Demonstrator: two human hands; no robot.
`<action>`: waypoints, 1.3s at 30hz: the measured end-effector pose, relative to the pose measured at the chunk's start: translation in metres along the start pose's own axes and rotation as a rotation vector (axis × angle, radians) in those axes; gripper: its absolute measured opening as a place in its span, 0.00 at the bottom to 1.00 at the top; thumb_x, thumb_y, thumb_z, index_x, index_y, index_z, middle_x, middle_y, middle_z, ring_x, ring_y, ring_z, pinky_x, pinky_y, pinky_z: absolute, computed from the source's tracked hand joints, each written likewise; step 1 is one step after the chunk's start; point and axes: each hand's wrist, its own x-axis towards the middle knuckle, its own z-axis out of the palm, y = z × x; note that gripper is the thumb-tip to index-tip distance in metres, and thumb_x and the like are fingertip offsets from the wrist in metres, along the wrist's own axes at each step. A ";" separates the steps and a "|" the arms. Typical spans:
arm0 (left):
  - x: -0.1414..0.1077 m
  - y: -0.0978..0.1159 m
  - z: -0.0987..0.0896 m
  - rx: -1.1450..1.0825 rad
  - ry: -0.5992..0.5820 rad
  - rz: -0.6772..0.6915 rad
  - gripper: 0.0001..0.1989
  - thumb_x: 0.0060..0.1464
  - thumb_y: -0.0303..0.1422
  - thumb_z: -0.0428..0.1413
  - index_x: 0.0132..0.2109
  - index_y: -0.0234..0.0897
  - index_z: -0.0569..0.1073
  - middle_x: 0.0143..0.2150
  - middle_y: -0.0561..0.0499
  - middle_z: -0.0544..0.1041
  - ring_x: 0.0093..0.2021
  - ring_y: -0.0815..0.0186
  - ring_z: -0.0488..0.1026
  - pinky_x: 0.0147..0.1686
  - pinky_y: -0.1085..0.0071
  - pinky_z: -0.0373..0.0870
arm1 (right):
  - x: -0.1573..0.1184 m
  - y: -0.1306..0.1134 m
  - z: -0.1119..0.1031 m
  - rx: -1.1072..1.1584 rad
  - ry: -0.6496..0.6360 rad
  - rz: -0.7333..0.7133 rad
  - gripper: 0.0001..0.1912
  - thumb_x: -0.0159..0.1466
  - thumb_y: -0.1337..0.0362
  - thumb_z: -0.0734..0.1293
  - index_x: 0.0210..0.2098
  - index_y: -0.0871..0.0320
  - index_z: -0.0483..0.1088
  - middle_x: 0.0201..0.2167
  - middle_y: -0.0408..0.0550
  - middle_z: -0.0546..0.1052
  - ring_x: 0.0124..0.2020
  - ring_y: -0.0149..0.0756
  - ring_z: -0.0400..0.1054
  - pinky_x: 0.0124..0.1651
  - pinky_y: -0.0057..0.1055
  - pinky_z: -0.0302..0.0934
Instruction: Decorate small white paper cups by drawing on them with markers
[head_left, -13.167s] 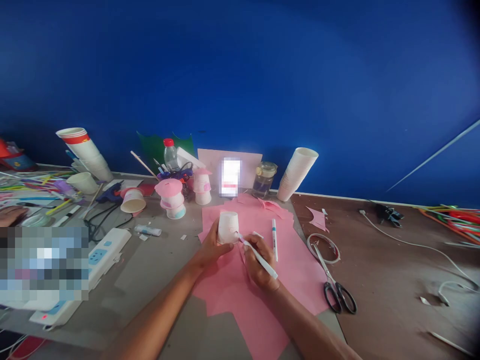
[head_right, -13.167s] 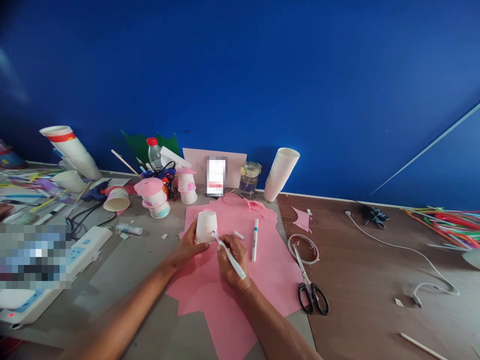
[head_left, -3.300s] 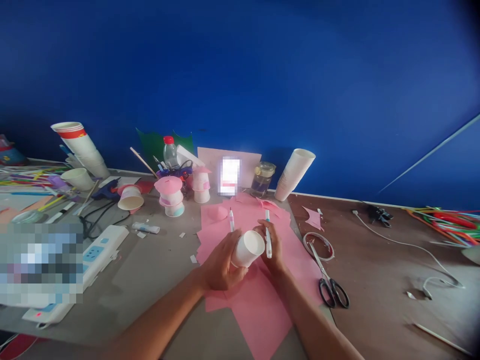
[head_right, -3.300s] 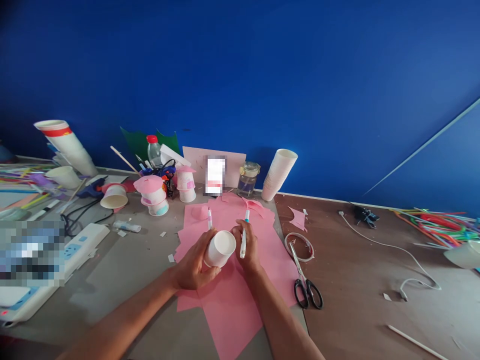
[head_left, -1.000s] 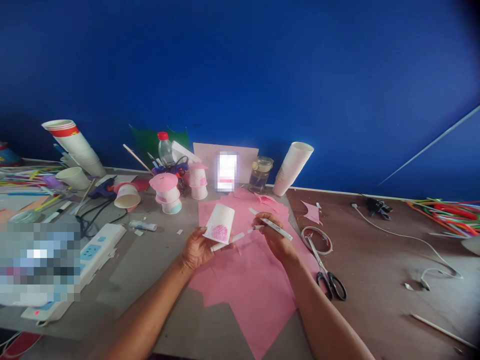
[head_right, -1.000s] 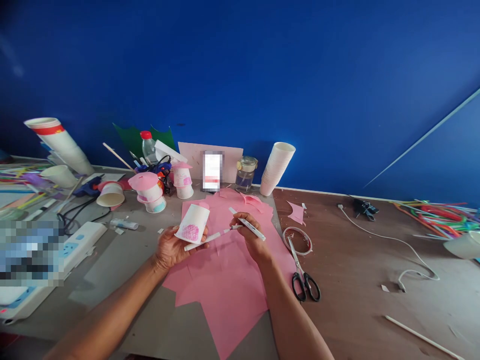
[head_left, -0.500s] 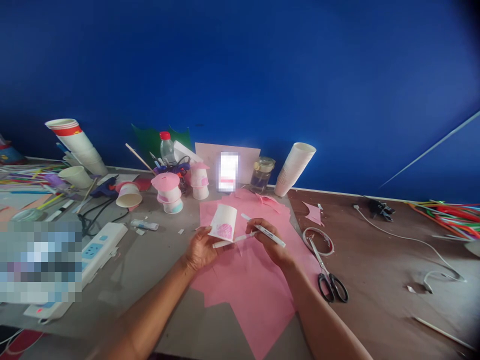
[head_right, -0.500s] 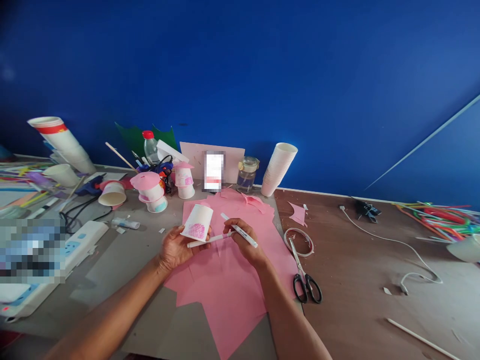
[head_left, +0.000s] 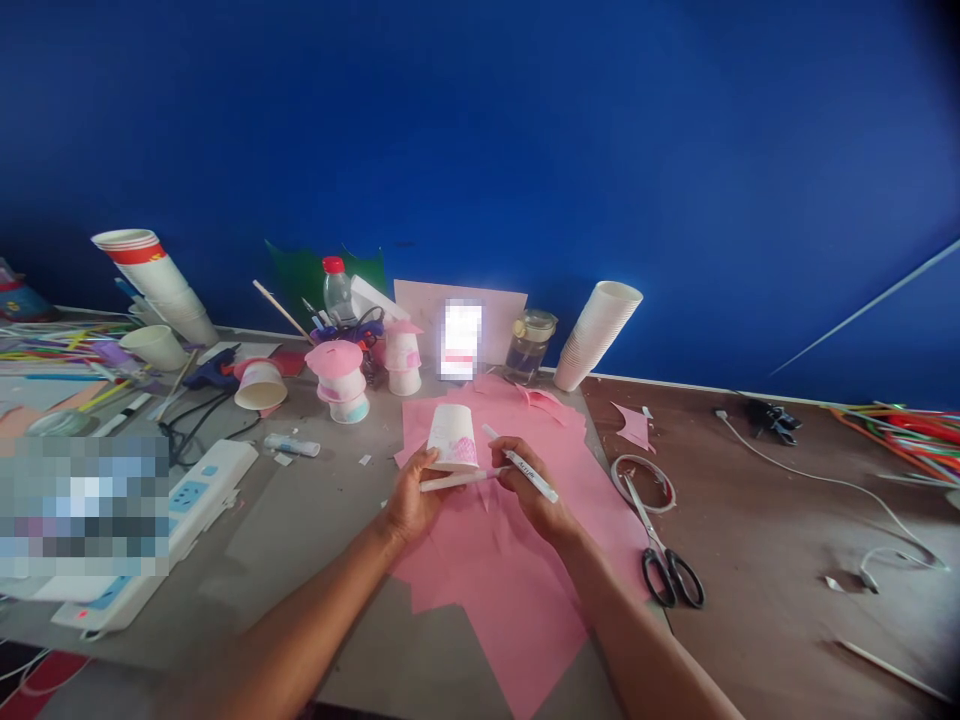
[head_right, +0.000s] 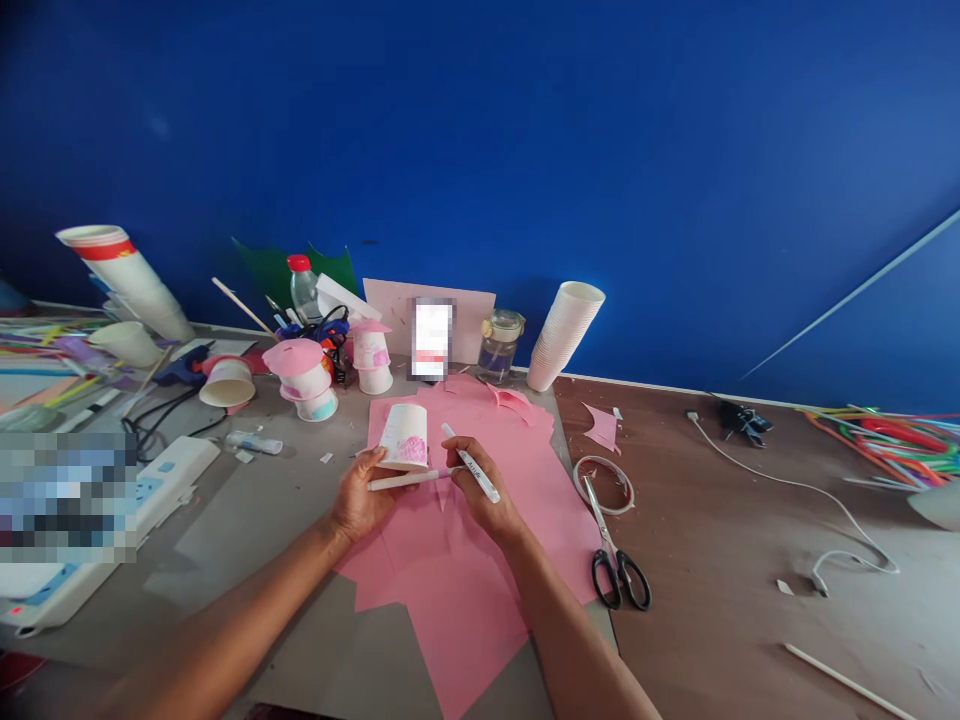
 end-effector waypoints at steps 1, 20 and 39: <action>0.000 -0.001 0.001 -0.003 0.028 0.029 0.10 0.44 0.35 0.60 0.33 0.32 0.73 0.29 0.47 0.78 0.30 0.61 0.74 0.31 0.68 0.69 | 0.000 0.000 0.001 0.003 0.002 0.002 0.14 0.57 0.68 0.60 0.42 0.52 0.66 0.31 0.42 0.63 0.29 0.31 0.57 0.31 0.27 0.54; 0.004 -0.012 -0.006 0.107 0.107 0.223 0.08 0.45 0.32 0.59 0.35 0.37 0.72 0.33 0.54 0.75 0.34 0.65 0.72 0.33 0.70 0.67 | -0.005 -0.010 0.011 -0.086 -0.011 -0.030 0.09 0.56 0.67 0.59 0.36 0.54 0.66 0.27 0.40 0.63 0.26 0.30 0.56 0.30 0.28 0.55; 0.007 -0.012 -0.004 0.160 0.074 0.249 0.12 0.46 0.35 0.59 0.39 0.37 0.72 0.35 0.54 0.75 0.34 0.66 0.72 0.34 0.69 0.69 | -0.002 -0.006 0.014 -0.100 0.071 -0.034 0.08 0.55 0.69 0.59 0.34 0.56 0.66 0.27 0.40 0.64 0.26 0.29 0.57 0.30 0.27 0.54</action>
